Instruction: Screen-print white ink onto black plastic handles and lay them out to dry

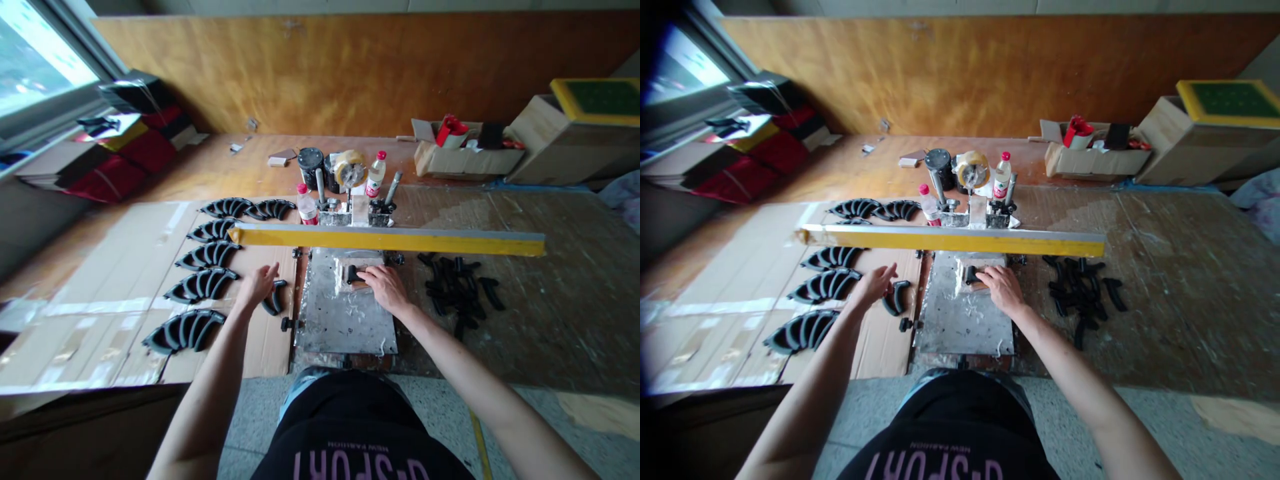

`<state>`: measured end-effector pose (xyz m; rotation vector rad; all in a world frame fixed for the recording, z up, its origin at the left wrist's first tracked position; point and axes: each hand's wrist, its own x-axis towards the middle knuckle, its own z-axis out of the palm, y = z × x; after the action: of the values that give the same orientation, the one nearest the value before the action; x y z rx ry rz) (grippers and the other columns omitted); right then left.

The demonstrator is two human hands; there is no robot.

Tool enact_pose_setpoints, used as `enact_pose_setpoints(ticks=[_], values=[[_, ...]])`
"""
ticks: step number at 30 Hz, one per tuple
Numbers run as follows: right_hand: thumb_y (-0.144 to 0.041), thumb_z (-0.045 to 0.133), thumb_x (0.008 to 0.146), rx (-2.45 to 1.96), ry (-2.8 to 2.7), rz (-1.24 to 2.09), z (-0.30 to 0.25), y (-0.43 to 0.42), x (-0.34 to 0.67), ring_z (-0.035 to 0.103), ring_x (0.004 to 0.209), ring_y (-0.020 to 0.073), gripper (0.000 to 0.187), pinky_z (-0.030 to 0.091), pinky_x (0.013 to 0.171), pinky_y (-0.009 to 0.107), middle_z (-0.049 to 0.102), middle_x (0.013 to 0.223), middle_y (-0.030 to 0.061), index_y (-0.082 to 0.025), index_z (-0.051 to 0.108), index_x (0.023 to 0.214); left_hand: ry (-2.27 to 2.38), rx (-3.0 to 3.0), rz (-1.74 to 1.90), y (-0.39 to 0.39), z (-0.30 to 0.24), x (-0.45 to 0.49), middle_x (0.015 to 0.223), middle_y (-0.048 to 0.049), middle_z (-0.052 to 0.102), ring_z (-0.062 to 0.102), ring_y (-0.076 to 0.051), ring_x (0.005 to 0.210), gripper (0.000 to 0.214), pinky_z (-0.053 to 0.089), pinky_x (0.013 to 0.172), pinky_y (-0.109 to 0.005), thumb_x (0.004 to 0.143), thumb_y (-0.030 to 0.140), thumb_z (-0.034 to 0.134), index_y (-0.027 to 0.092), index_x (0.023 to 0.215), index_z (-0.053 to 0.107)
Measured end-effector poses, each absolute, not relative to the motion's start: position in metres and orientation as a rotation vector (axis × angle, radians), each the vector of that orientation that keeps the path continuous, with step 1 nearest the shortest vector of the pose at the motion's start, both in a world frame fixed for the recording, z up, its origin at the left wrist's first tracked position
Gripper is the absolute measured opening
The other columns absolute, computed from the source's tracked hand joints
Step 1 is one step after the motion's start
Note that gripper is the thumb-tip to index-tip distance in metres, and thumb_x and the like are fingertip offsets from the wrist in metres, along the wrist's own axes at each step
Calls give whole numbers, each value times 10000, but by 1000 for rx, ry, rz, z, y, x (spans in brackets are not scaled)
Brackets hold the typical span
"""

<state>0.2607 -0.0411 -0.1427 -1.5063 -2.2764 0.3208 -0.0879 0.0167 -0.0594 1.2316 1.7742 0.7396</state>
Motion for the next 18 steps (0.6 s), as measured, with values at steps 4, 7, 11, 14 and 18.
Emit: enact_pose_setpoints(ticks=[4, 7, 11, 14, 18], values=[[-162, 488, 924, -1546, -2342, 288, -138, -37, 248, 529, 1018, 234, 355, 418, 867, 354, 640, 1055, 78, -265, 630, 1232, 1603, 1406, 940, 33, -5, -33, 478, -4, 546, 437, -109, 396, 390, 310, 420, -211, 859, 511, 482, 175, 724, 627], [-294, 549, 920, -1555, -2366, 311, -136, -30, 244, 531, 1043, 251, 291, 436, 862, 369, 639, 1075, 92, -250, 652, 1189, 1397, 1397, 1224, 29, 30, 4, 468, 1, 513, 437, -101, 420, 468, 328, 434, -210, 898, 546, 422, 176, 680, 607], [-410, 622, 872, -1486, -2360, 286, -141, -18, 227, 447, 1262, 290, 560, 362, 1042, 444, 536, 1364, 137, -167, 505, 1363, 1361, 1381, 1295, 20, 41, 23, 410, 8, 440, 405, -101, 398, 542, 310, 417, -216, 904, 597, 399, 170, 632, 593], [-420, 622, 870, -1387, -2400, 299, -149, -19, 210, 318, 1392, 296, 690, 242, 1140, 491, 393, 1501, 150, -129, 382, 1447, 1358, 1320, 1267, 15, 30, 19, 481, -8, 523, 466, -111, 434, 515, 340, 427, -216, 897, 596, 420, 159, 739, 643], [-425, 600, 878, -1411, -2332, 512, -153, -55, 217, 503, 1248, 294, 520, 383, 1050, 494, 592, 1327, 109, -202, 530, 1343, 1318, 1267, 1244, 3, 14, 9, 687, -43, 653, 589, -146, 609, 502, 443, 535, -237, 889, 596, 441, 155, 952, 674]])
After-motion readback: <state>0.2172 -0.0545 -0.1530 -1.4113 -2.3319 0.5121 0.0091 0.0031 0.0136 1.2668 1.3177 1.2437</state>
